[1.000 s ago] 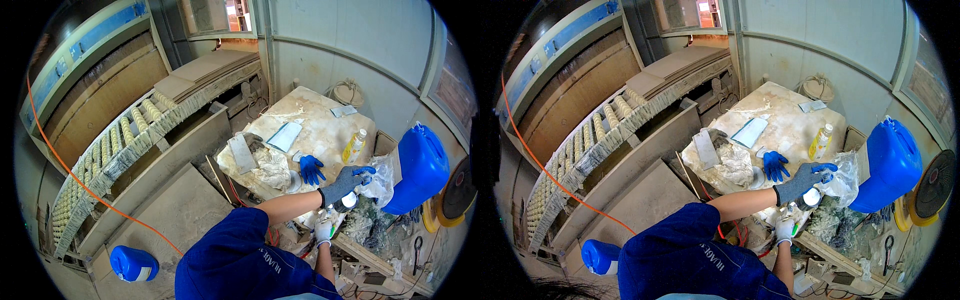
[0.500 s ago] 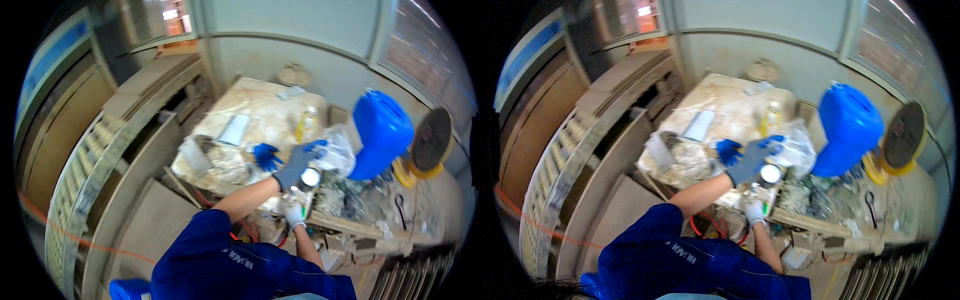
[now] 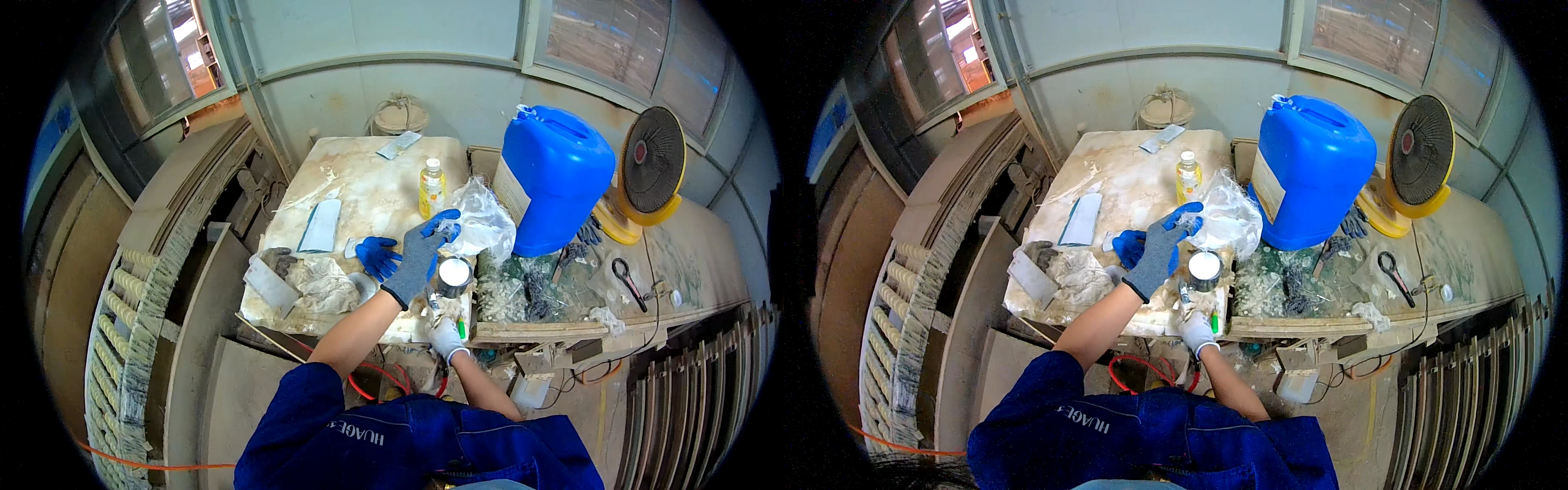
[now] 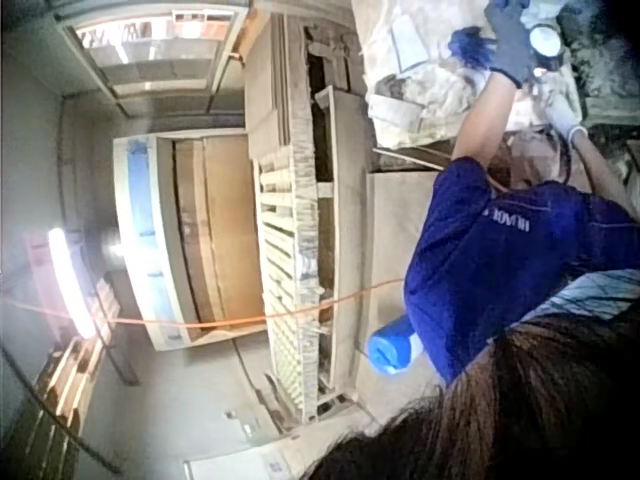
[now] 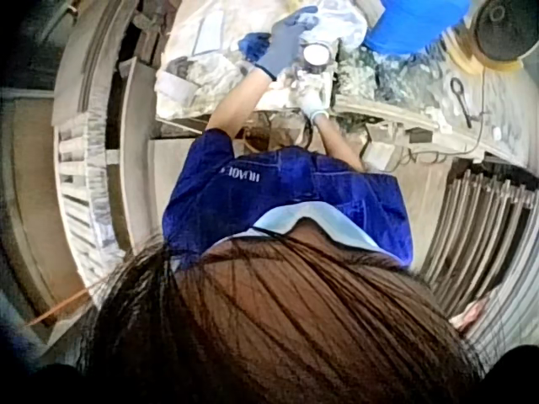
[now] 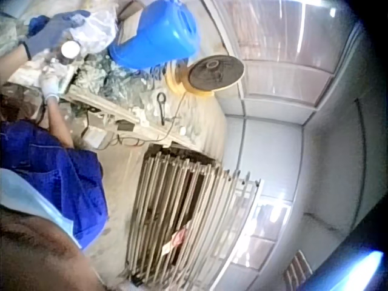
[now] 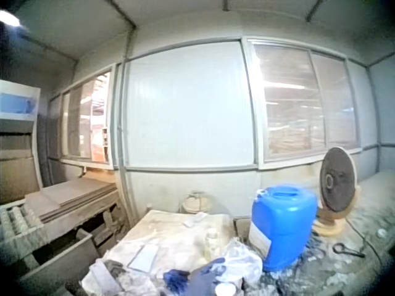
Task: The person prepares a spray gun by cleaning it and then fills it with white paint from a bucket. They also pour a liquid from a blue container into a plastic bag and attach the bag to the spray gun.
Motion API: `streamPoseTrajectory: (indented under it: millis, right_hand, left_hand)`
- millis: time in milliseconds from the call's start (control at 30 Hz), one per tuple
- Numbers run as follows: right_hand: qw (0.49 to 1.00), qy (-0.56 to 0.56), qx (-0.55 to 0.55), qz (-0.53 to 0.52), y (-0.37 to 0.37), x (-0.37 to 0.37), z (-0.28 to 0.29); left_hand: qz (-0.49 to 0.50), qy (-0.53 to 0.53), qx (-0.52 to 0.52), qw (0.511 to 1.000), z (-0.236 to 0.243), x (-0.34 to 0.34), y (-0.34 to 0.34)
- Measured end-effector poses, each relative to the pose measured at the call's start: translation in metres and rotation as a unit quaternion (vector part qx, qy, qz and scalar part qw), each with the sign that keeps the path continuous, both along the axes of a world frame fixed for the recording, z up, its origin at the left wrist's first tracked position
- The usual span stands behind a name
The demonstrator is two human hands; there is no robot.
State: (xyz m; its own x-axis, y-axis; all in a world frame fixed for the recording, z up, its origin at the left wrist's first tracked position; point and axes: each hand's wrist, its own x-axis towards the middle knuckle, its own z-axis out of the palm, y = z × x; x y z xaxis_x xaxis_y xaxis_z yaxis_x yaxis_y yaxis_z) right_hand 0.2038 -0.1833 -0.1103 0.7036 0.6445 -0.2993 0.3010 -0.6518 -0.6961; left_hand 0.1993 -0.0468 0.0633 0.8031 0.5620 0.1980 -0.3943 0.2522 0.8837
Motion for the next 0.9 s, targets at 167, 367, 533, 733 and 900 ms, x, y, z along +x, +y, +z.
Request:
streamPoseTrajectory:
  millis: [167, 367, 533, 733, 900]
  right_hand:
    - [1.0, 0.0, -0.016, 0.011, 0.001, 0.0, -0.004]
    - [0.999, 0.024, -0.021, 0.005, 0.001, 0.0, 0.009]
    - [1.0, 0.006, -0.022, -0.002, 0.002, 0.0, 0.004]
    - [1.0, 0.004, -0.018, -0.002, 0.001, 0.002, 0.002]
    - [1.0, -0.005, -0.024, 0.001, 0.002, 0.002, -0.002]
  left_hand:
    - [0.0, -0.027, -0.046, 0.999, -0.033, 0.006, 0.015]
    - [-0.002, -0.046, -0.128, 0.991, -0.056, 0.006, 0.018]
    - [-0.008, -0.057, -0.155, 0.986, -0.079, 0.007, 0.02]
    - [-0.019, -0.08, -0.232, 0.969, -0.095, 0.004, 0.017]
    - [0.01, -0.064, -0.221, 0.973, -0.108, 0.008, 0.022]
